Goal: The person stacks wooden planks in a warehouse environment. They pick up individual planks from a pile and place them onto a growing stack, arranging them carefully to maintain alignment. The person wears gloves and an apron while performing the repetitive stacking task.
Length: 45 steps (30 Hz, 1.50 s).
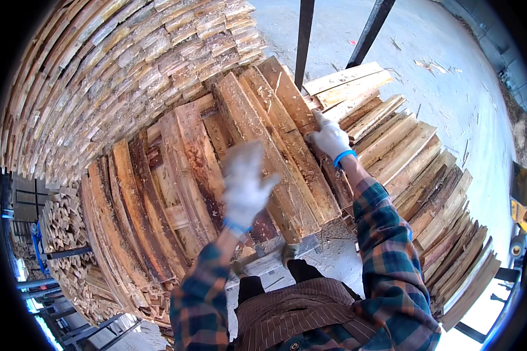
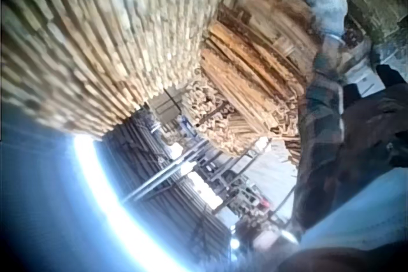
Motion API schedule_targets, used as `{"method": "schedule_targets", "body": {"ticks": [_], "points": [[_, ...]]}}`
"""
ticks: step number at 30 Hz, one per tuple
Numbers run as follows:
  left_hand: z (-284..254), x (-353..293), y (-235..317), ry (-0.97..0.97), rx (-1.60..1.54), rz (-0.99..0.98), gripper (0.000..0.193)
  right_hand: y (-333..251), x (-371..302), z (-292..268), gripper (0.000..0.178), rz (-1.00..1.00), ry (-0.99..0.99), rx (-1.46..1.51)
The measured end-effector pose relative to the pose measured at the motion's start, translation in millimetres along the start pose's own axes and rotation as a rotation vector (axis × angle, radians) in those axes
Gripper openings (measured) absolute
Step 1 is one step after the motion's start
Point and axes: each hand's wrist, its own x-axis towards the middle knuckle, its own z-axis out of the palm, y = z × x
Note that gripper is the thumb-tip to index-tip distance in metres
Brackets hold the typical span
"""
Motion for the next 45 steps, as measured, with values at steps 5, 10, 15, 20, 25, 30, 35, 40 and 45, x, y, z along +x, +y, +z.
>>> {"method": "schedule_targets", "body": {"ticks": [5, 10, 15, 20, 25, 30, 35, 40, 45], "points": [[34.5, 0.0, -17.1, 0.016, -0.181, -0.308, 0.086, 60.8, 5.5, 6.3, 0.062, 0.016, 0.015, 0.456], [6.5, 14.8, -14.8, -0.474, -0.19, -0.855, 0.079, 45.1, 8.4, 3.7, 0.059, -0.033, -0.125, 0.423], [-3.0, -6.3, -21.0, 0.315, -1.003, -0.75, 0.077, -6.5, -3.3, -10.6, 0.055, -0.145, -0.092, -0.172], [-58.9, 5.0, 30.9, 0.519, -1.418, -0.768, 0.076, -39.9, -109.0, -11.4, 0.075, -0.504, -0.184, 0.669], [-18.4, 4.6, 69.3, 0.157, -1.244, -0.586, 0.067, -37.0, -149.6, -53.7, 0.05, -0.167, -0.466, 0.317], [-1.3, 22.7, 55.0, -0.224, -0.375, -0.135, 0.061, 130.8, -140.4, -236.1, 0.039, 0.127, 0.45, 0.281], [63.5, 35.8, 12.0, -0.32, 0.051, 0.056, 0.06, 220.0, -123.9, -304.3, 0.083, 0.466, 0.7, -0.499], [38.3, 21.2, 4.8, -0.369, 0.099, -0.165, 0.058, 33.2, -103.8, -121.8, 0.058, 0.14, 0.081, 0.18], [50.5, 17.4, 15.7, -0.349, 0.283, -0.252, 0.063, -69.8, -68.1, -10.6, 0.096, 0.026, -0.086, -0.235]]}}
